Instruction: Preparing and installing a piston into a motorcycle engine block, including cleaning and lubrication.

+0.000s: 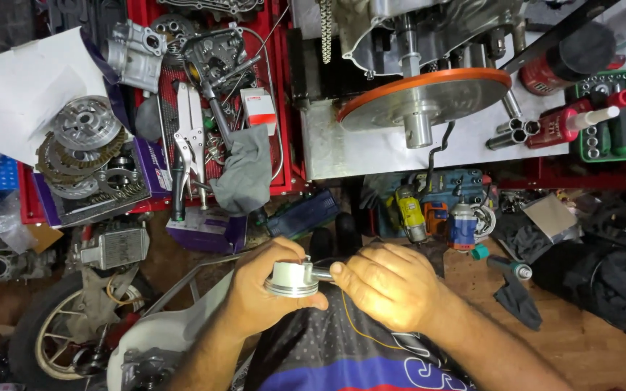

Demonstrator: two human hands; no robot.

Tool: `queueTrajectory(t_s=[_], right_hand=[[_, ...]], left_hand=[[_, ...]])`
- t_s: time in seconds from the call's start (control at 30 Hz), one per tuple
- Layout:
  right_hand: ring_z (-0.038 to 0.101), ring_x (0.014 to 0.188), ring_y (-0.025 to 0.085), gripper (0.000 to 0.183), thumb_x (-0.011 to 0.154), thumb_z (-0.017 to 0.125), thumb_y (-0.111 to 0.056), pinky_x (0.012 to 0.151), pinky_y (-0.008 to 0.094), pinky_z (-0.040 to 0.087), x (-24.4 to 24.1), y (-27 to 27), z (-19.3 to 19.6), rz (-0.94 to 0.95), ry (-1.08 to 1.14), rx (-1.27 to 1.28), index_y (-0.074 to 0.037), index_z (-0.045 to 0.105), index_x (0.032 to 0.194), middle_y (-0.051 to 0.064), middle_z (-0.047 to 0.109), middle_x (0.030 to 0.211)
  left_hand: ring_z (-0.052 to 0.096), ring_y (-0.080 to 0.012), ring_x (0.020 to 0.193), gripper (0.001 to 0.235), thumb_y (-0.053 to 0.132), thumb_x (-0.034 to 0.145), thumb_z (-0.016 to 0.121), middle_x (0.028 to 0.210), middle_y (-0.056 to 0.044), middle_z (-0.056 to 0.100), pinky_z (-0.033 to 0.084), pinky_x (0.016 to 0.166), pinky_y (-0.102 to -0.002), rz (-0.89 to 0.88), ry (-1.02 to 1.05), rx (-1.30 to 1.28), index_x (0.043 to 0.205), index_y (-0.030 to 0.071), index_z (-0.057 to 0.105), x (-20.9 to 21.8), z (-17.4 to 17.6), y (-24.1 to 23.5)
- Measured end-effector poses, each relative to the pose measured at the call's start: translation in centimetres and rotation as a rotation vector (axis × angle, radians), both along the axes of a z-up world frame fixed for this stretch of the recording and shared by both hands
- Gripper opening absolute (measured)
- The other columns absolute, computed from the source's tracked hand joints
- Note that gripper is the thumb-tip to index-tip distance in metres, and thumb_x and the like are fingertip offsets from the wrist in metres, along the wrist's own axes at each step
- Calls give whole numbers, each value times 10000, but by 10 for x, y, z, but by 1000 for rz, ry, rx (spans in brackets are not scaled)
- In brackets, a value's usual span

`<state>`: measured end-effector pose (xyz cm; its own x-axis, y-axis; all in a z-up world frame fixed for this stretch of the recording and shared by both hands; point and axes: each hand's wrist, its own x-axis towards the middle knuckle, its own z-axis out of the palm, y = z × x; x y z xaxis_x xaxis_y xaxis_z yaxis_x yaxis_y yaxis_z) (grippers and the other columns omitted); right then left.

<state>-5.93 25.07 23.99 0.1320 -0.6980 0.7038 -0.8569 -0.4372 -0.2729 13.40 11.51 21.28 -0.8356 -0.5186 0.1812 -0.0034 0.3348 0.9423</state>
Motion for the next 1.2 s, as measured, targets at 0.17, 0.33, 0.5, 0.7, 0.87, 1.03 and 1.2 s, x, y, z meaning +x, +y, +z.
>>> queueTrajectory(t_s=[0.17,0.33,0.5,0.7,0.87,1.03,1.2], right_hand=[[634,694,235,283,987,730,-248,613,347,557,-1,1,-15,-2,-94,95,21,662,1039,117,670,897],[632,669,225,298,969,712,-261,600,320,578,3,-5,-22,-10,-284,113,33,674,1005,121,659,885],[647,674,266,293,1040,594,-292,603,402,515,4,-5,-29,18,-383,59,-26,699,977,72,723,936],[681,906,245,474,1075,545,-377,851,351,582,-11,10,-37,283,-723,532,-51,552,1418,116,661,1083],[701,971,203,464,1034,592,-355,925,323,600,-12,13,-46,232,-942,663,-62,561,1392,82,691,1131],[703,989,161,444,1037,590,-346,954,297,605,-19,11,-56,251,-1085,774,-102,546,1405,34,697,1120],[664,1004,144,459,1032,639,-153,965,295,581,-28,12,-61,310,-1123,907,-168,493,1467,27,668,1175]], left_hand=[[688,-193,784,566,344,568,989,905,-88,707,541,724,-302,5,17,-78,888,53,624,-5,-2,2],[687,-178,753,549,324,568,999,889,-75,702,553,702,-291,-22,11,-114,861,58,617,-14,12,-6],[629,-148,709,428,296,667,978,787,-4,648,521,691,-268,-96,-5,-183,840,71,658,-22,14,-13],[733,-169,820,226,270,969,560,932,-122,751,512,728,-241,-224,24,125,935,67,652,-8,-47,-25],[666,-272,971,371,373,928,691,1124,-258,631,544,799,-288,-110,295,529,1082,69,547,5,-141,-31],[726,-338,1114,332,343,966,606,1156,-279,702,617,920,-337,-10,258,344,1112,54,531,12,-163,-42],[657,-471,1288,524,276,942,656,1275,-400,694,533,1093,-540,-132,220,650,1337,-58,574,32,-217,-50]])
